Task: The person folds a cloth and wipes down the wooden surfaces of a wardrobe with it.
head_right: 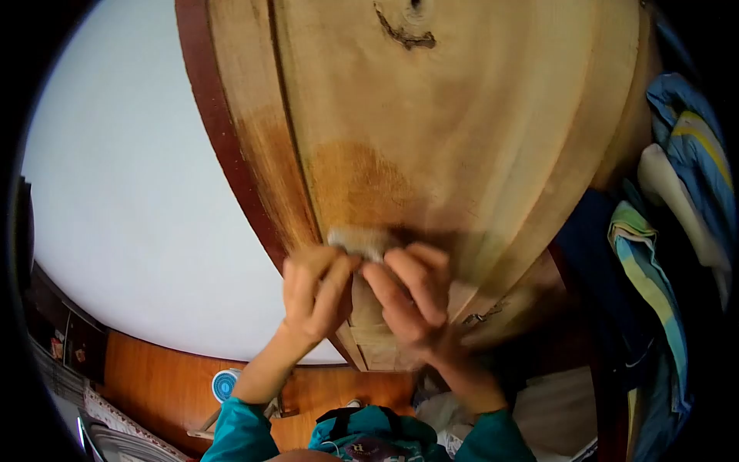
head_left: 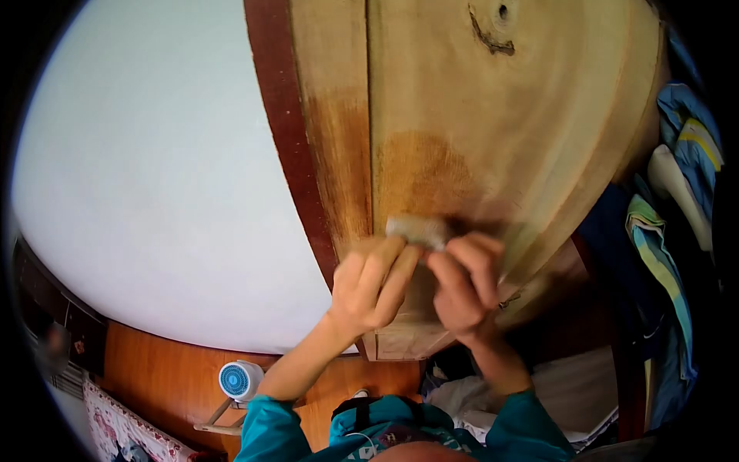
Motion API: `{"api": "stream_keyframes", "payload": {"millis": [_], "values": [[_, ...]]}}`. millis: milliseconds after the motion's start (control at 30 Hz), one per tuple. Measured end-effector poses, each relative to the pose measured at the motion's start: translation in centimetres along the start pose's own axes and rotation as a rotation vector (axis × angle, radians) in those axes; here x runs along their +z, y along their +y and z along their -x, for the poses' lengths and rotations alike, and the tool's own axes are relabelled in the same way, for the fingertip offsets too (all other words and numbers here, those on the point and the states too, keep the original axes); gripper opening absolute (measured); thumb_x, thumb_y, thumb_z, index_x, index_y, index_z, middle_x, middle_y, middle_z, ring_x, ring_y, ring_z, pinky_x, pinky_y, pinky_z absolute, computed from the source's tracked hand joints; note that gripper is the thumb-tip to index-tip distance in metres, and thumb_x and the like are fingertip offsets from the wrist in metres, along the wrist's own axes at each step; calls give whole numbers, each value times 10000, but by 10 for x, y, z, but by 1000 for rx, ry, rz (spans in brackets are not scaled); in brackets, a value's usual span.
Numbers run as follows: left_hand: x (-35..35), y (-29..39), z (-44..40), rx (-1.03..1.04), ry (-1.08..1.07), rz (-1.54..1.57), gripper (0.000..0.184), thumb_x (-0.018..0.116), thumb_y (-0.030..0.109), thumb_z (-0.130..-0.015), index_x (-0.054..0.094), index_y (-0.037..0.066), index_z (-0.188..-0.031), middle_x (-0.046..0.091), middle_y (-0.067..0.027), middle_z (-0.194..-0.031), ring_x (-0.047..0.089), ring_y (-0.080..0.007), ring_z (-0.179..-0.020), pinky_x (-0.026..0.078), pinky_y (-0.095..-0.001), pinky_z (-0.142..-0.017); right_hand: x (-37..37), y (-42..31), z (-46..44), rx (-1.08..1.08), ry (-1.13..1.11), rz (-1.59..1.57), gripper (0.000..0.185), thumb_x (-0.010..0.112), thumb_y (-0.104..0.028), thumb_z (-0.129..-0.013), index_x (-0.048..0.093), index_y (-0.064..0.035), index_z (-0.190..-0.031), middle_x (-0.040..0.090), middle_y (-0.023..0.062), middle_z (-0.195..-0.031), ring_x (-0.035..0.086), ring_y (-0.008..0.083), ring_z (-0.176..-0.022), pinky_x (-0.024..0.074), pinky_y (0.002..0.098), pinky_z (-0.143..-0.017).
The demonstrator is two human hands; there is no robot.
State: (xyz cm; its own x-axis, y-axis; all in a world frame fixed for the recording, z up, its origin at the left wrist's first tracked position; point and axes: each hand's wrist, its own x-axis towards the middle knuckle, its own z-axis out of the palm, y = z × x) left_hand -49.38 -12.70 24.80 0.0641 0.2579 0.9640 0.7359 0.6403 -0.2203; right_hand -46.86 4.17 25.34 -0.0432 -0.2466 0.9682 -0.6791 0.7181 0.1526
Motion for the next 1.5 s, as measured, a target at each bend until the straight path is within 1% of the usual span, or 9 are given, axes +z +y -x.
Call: {"api": "stream_keyframes", "payload": {"millis": [100,200,400,567,667,1000,1100,1267,1500], "values": [[14,-8,-63,62,179,-41,351,717,49,-687,708,-58,-1021,655,-185,-1025,654,-328,-854,572,-384,-704,-5,17,-50,-64,193,133,340,721,90,-693,736,-2,-1020,637,140,-1103,601,354,-958,527,428,-789],[35,-14,-82,39,216,-9,362,718,33,-689,695,-65,-1036,643,-180,-1036,657,-333,-866,565,-379,-708,0,33,-63,21,192,158,296,683,110,-735,719,-1,-1007,638,147,-1094,607,355,-963,517,431,-820],[36,3,-1,-63,-107,83,330,704,5,-737,700,-61,-1060,663,-172,-1057,682,-320,-917,579,-375,-754,6,36,24,88,-13,77,237,688,98,-771,719,17,-991,660,157,-1061,619,358,-924,535,439,-799],[41,23,53,-129,-219,129,320,687,-28,-746,692,-58,-1064,656,-161,-1084,673,-296,-918,579,-370,-769,5,18,81,210,-122,34,272,676,137,-770,704,10,-1010,650,142,-1079,613,338,-972,532,415,-817],[42,32,64,-171,-217,146,297,700,-84,-728,695,-38,-1021,655,-140,-995,677,-297,-838,559,-360,-698,5,17,99,214,-153,-4,300,670,143,-762,702,11,-1029,641,144,-1118,610,340,-995,532,419,-841],[48,50,115,-216,-336,223,311,701,-78,-751,695,-17,-1056,647,-124,-1031,660,-279,-825,543,-363,-660,-2,4,148,319,-264,-29,327,669,161,-726,686,31,-1026,612,160,-1132,601,367,-1037,536,444,-844],[39,53,108,-225,-384,305,384,671,-44,-718,694,-32,-1101,635,-146,-1080,649,-300,-893,568,-375,-738,-14,-8,143,403,-262,-26,333,684,159,-727,685,17,-1029,593,162,-1144,599,373,-1029,531,453,-840],[35,48,62,-160,-205,353,380,686,-39,-718,710,-17,-1096,646,-152,-1078,633,-291,-839,558,-371,-693,-30,-17,92,352,-102,109,371,707,151,-771,694,-46,-1085,601,153,-1125,606,364,-974,518,433,-805],[45,42,-25,-106,-40,334,315,727,-97,-728,713,-17,-1033,662,-157,-1011,645,-317,-856,510,-382,-697,-45,18,24,191,86,250,362,707,151,-804,705,-31,-1116,652,152,-1077,640,363,-941,544,428,-767]]}}
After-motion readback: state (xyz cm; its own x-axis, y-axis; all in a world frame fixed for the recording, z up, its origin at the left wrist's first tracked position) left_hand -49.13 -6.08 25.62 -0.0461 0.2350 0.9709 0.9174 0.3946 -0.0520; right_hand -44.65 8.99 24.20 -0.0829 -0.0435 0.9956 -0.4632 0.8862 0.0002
